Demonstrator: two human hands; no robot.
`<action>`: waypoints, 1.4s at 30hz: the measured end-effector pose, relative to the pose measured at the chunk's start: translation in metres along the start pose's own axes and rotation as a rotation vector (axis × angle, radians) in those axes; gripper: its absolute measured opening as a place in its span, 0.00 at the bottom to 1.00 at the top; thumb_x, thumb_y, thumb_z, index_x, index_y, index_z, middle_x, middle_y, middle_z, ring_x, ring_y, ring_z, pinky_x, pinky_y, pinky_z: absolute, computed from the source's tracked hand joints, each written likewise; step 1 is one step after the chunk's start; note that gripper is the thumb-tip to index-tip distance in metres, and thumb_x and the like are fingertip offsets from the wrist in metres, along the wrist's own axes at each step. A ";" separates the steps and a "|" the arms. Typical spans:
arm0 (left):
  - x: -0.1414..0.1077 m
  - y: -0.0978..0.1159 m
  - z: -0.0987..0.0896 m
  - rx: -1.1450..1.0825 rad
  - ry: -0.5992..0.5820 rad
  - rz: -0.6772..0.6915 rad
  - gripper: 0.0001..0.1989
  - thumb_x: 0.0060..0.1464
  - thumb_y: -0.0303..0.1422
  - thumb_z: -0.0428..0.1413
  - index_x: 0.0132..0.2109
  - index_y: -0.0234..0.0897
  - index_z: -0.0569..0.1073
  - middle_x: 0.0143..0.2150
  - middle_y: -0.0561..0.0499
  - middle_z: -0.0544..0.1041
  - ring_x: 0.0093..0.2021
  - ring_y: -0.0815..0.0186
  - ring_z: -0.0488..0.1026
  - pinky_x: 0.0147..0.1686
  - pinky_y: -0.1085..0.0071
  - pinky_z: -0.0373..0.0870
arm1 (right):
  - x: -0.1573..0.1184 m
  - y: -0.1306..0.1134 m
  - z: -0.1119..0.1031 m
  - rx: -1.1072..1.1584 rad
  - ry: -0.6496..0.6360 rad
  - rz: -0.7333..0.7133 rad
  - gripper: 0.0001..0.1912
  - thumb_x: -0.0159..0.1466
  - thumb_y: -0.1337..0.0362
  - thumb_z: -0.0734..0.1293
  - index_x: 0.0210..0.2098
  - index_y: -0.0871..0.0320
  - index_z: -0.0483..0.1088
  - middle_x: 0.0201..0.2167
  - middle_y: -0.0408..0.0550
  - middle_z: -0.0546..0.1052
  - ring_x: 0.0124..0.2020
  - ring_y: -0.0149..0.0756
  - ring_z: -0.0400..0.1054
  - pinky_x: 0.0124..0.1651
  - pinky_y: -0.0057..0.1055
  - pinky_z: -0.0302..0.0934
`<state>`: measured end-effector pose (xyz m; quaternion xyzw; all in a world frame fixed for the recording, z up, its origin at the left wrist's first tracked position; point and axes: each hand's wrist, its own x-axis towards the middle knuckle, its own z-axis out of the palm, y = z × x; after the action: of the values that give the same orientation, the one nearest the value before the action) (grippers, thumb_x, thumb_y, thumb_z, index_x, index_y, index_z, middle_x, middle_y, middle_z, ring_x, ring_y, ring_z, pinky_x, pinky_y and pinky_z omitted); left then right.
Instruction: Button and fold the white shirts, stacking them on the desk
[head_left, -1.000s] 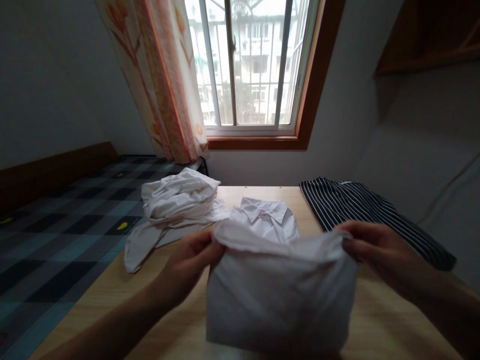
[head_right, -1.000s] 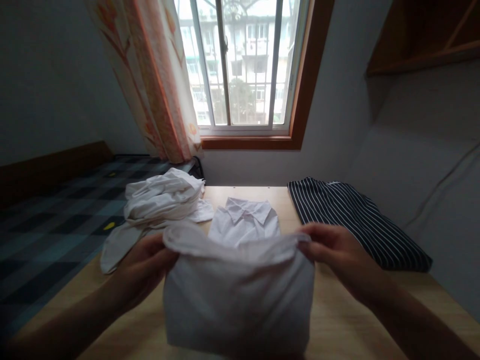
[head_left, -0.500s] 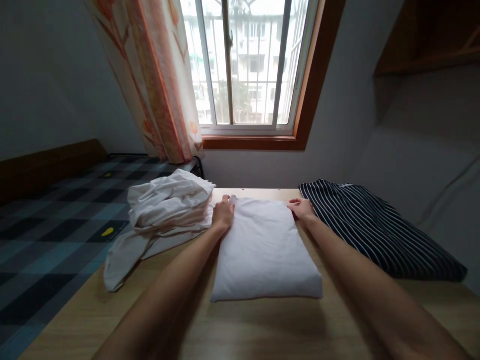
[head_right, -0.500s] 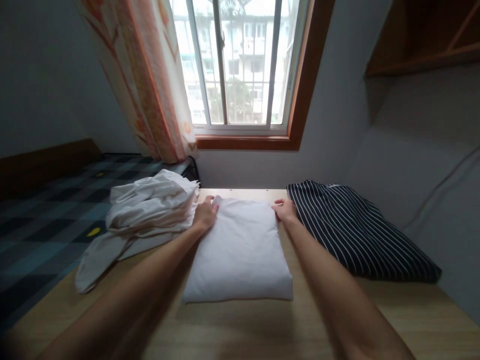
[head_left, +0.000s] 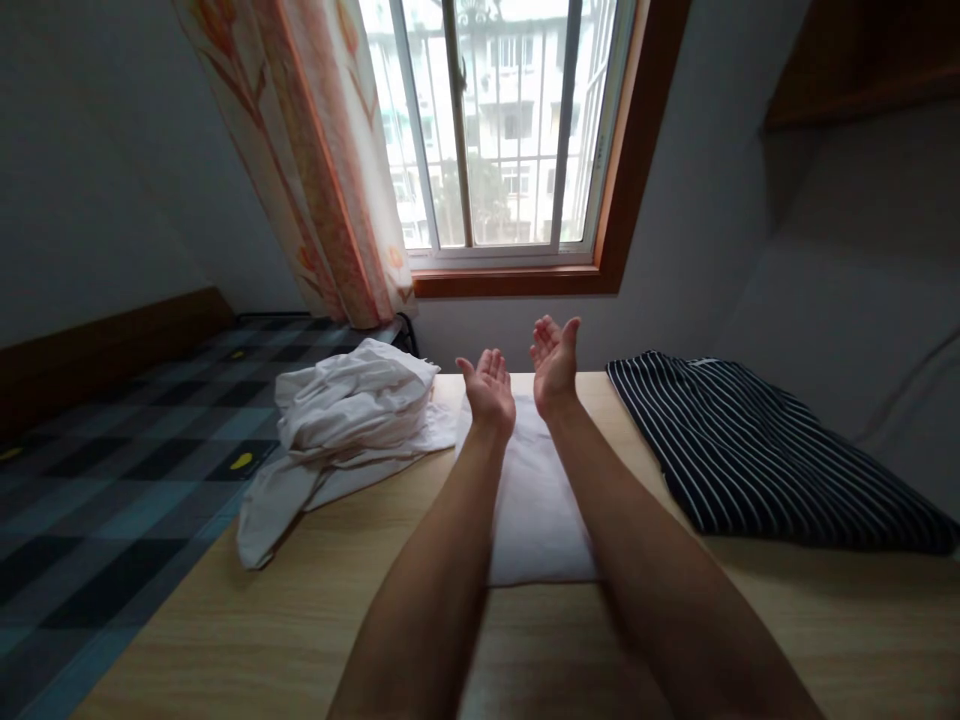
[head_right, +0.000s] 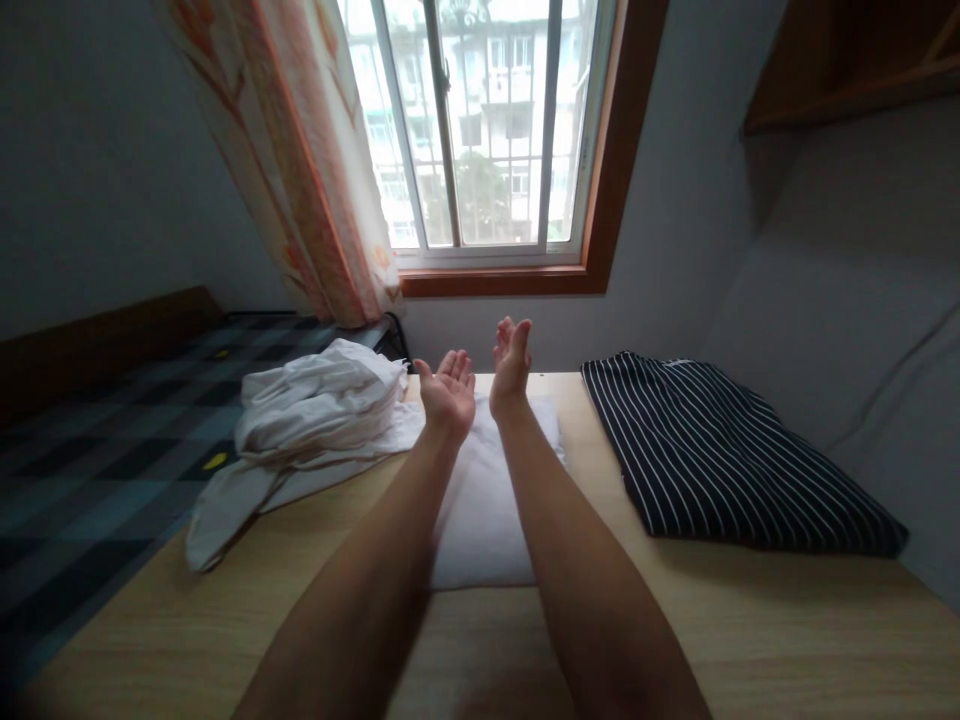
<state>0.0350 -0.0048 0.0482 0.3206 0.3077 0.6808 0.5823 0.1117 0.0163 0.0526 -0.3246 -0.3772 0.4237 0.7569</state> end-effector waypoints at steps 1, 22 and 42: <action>-0.003 -0.009 -0.006 -0.020 -0.003 -0.047 0.42 0.61 0.54 0.20 0.67 0.33 0.57 0.69 0.41 0.56 0.68 0.64 0.55 0.65 0.65 0.52 | -0.009 0.013 0.000 -0.056 -0.009 0.049 0.43 0.66 0.38 0.38 0.64 0.59 0.57 0.64 0.55 0.62 0.64 0.37 0.57 0.63 0.41 0.52; 0.021 -0.044 -0.084 1.681 -0.507 0.224 0.37 0.66 0.48 0.31 0.68 0.21 0.51 0.70 0.33 0.50 0.71 0.58 0.45 0.67 0.64 0.43 | -0.031 0.050 -0.097 -1.205 -0.327 0.056 0.44 0.67 0.40 0.47 0.66 0.73 0.52 0.67 0.64 0.54 0.69 0.46 0.44 0.69 0.38 0.35; -0.007 -0.021 -0.060 2.108 -0.456 0.441 0.31 0.60 0.30 0.43 0.68 0.19 0.52 0.70 0.31 0.48 0.71 0.49 0.42 0.67 0.55 0.40 | -0.028 0.033 -0.057 -1.473 -0.465 -0.005 0.30 0.72 0.57 0.42 0.67 0.63 0.52 0.66 0.55 0.60 0.66 0.35 0.54 0.64 0.33 0.50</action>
<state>0.0002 -0.0121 -0.0052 0.8231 0.5556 0.0907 -0.0747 0.1369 -0.0037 -0.0117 -0.6462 -0.7120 0.1189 0.2479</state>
